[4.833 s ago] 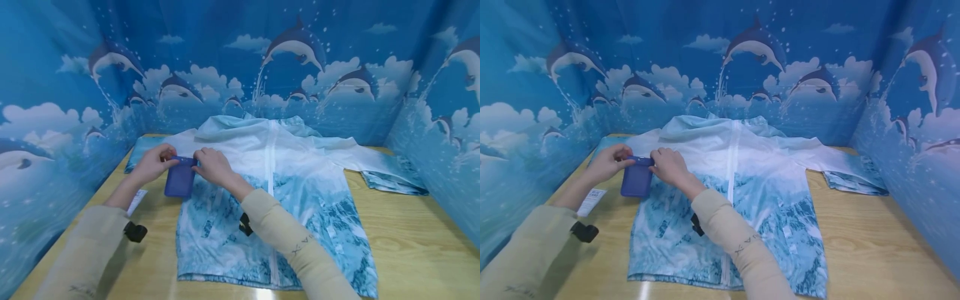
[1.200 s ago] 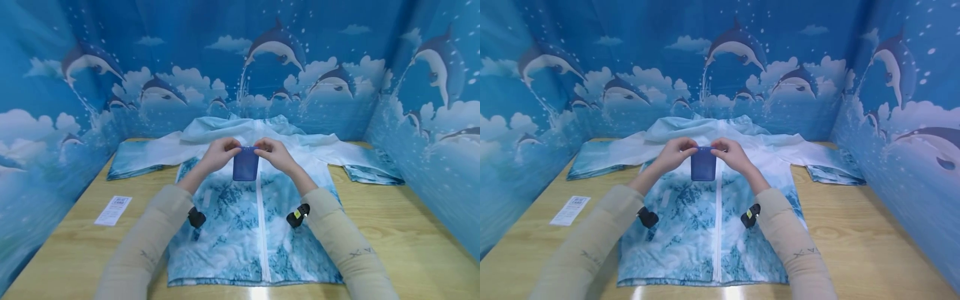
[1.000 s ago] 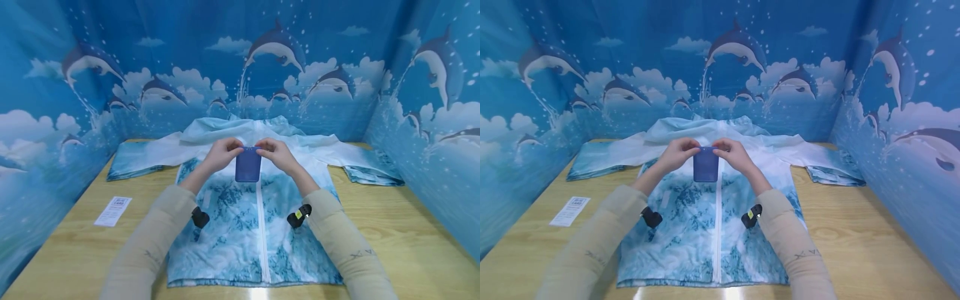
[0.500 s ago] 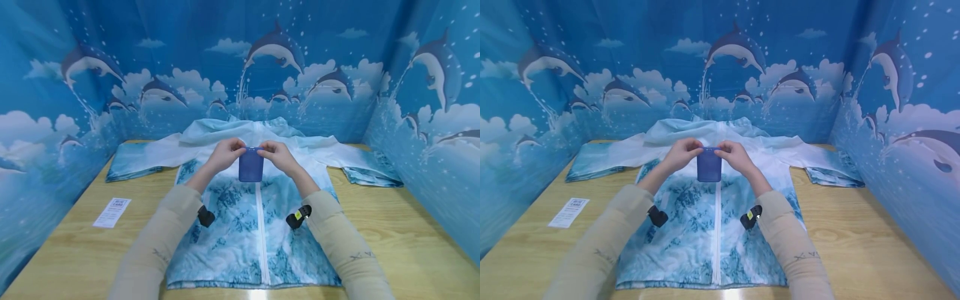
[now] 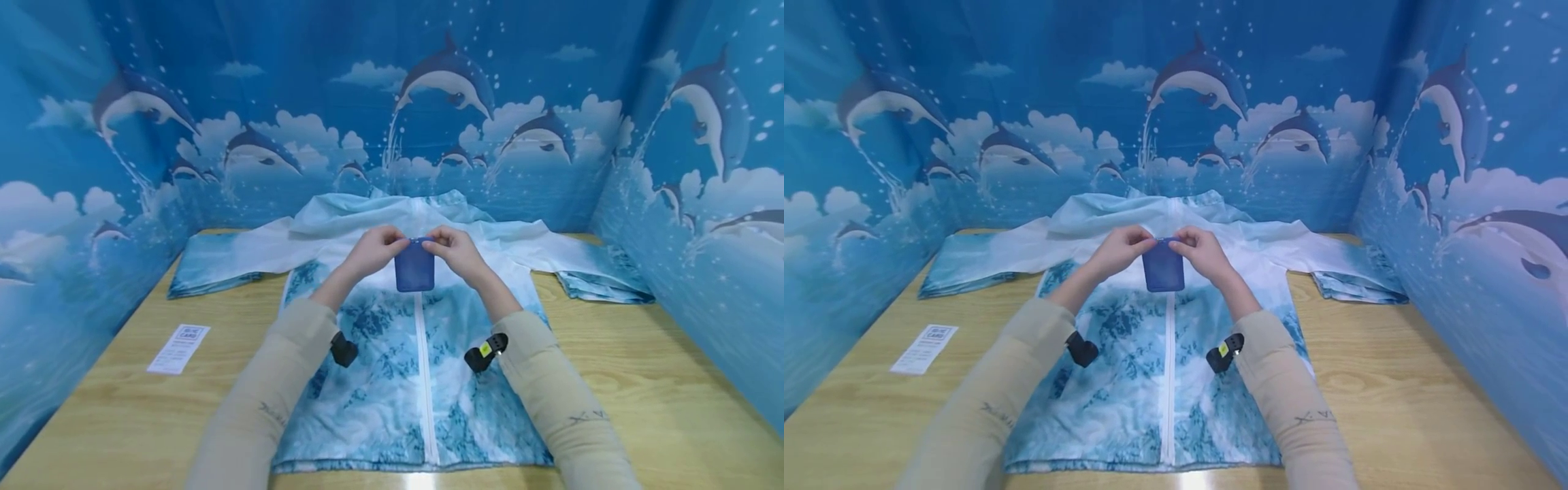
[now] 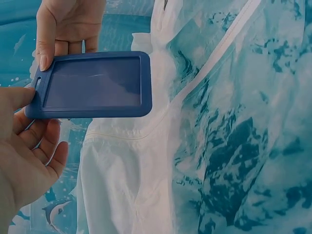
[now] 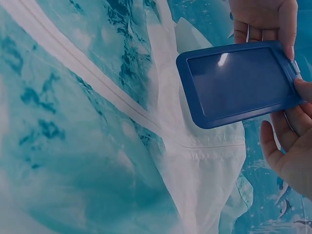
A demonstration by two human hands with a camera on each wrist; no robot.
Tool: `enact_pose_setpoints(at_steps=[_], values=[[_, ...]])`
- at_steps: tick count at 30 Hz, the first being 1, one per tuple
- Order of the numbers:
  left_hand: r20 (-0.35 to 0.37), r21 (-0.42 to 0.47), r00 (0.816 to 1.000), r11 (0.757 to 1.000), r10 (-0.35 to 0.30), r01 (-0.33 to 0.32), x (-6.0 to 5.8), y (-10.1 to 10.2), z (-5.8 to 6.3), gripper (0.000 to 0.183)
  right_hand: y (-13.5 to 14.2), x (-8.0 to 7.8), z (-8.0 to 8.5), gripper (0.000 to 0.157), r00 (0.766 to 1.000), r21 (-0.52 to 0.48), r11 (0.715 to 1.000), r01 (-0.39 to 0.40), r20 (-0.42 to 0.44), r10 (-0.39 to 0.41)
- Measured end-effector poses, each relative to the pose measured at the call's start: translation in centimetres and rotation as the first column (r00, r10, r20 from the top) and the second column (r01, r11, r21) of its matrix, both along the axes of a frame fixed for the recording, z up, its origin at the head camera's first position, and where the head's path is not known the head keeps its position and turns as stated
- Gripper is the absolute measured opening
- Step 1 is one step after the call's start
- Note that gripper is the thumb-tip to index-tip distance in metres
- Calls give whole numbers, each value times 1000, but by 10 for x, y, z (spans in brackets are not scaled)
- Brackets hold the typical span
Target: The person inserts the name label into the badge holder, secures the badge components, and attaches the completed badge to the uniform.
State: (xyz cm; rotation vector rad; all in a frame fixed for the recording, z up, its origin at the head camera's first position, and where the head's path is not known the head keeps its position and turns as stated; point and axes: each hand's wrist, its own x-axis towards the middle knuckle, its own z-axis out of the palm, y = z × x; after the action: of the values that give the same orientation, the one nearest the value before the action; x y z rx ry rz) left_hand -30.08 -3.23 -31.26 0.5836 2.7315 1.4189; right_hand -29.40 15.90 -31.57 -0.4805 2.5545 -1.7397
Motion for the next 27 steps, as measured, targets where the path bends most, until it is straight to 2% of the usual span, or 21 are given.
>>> enact_pose_setpoints(at_steps=[11, 20, 27], values=[[7, 41, 1000, 999, -18, 17, 2, 6, 1, 37, 6, -1, -1, 20, 1000, -38, 999, -13, -6, 13], [49, 86, 999, 996, 21, -25, 1, 10, 0, 33, 7, -1, -4, 23, 999, -77, 996, -41, 1, 41], [65, 104, 996, 992, 60, -67, 1, 13, 1, 31, 8, -1, -3, 25, 999, -61, 998, -31, 14, 32]])
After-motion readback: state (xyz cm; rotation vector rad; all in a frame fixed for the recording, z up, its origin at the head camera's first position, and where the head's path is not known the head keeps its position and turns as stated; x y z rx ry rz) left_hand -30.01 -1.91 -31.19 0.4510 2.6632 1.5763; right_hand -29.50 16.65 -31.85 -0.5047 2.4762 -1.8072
